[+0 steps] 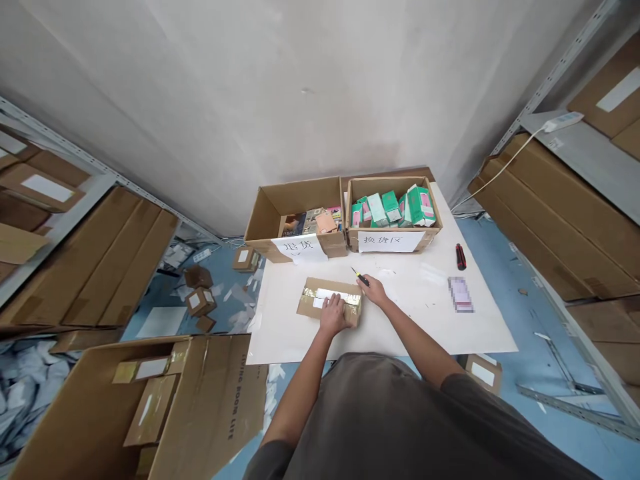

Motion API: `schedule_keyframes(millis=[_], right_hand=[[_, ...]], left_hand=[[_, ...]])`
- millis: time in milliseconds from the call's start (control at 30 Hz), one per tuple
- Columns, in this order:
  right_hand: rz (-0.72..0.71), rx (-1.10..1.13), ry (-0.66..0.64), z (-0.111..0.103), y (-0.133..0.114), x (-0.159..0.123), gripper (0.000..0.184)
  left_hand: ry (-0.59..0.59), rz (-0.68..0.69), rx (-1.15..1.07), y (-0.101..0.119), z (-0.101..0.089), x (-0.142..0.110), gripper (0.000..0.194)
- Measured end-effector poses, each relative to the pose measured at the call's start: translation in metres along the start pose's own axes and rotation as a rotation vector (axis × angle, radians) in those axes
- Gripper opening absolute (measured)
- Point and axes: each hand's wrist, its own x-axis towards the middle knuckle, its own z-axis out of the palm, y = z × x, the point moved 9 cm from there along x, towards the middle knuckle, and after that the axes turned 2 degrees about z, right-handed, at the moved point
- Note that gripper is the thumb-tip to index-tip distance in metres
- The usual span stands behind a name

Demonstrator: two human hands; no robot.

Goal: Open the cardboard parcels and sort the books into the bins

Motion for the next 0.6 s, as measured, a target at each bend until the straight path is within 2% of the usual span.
schedule_keyframes(millis=[67,167,233,300,433,600], right_hand=[[0.013,0.094,-0.168,0.007,0.020,-0.019,0.036],[0.064,0.159,-0.452,0.026,0.045,-0.050,0.028],[0.109,0.147,-0.569,0.034,0.054,-0.063,0.023],[0.149,0.110,-0.604,0.036,0.055,-0.067,0.023],[0.190,0.043,-0.579,0.033,0.048,-0.070,0.022],[0.256,0.105,-0.536,0.039,0.050,-0.086,0.025]], left_hand=[[0.010,-0.066,-0.021,-0.002,0.001,0.002,0.085],[0.022,-0.119,-0.025,0.000,0.004,0.004,0.082],[0.023,-0.138,-0.020,0.001,0.005,0.004,0.082],[0.021,-0.146,-0.016,0.001,0.006,0.005,0.083],[0.001,-0.157,-0.006,0.000,0.007,0.005,0.084],[0.002,-0.150,0.016,0.000,0.009,0.003,0.085]])
